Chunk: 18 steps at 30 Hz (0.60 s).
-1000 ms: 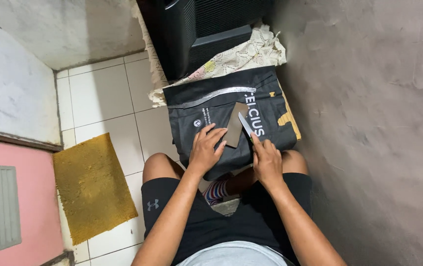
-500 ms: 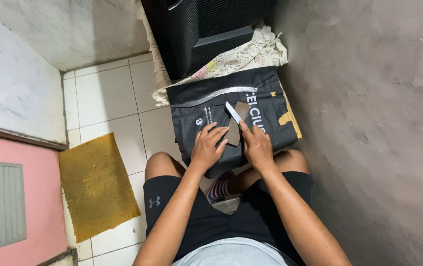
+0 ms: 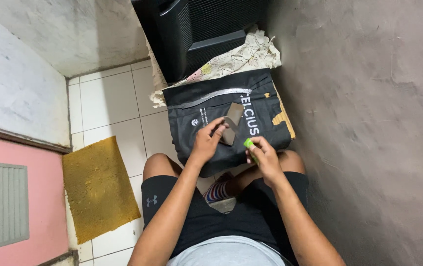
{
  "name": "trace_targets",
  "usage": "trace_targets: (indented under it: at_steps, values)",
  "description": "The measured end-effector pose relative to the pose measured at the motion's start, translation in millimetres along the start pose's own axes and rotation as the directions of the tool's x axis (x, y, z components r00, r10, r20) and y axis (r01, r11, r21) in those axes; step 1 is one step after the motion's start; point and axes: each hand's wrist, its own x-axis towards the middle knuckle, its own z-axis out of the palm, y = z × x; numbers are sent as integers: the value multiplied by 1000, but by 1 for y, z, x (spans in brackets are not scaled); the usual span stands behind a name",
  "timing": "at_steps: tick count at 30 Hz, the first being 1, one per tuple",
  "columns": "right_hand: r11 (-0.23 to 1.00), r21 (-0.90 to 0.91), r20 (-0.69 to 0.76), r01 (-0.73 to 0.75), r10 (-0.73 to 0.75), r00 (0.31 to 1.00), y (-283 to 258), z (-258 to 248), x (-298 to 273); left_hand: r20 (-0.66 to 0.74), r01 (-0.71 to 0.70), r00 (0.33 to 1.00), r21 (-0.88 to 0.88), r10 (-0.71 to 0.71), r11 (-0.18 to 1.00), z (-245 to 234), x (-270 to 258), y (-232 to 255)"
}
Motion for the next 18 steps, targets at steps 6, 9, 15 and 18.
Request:
trace_targets:
  at_steps: [6, 9, 15, 18]
  values:
    - [996, 74, 96, -41, 34, 995, -11, 12, -8, 60, 105, 994, -430, -88, 897, 13, -10, 9]
    - [998, -68, 105, 11, -3, 994, -18, 18, -10, 37, 101, 995, -440, -94, 892, 9, -15, 17]
    - [938, -336, 61, 82, -65, 996, -12, 18, -4, 32, 84, 996, -434, -78, 897, 13, -21, 22]
    - [898, -434, 28, 73, -68, 997, -9, 16, -3, 29, 77, 997, -409, -72, 909, 16, -21, 19]
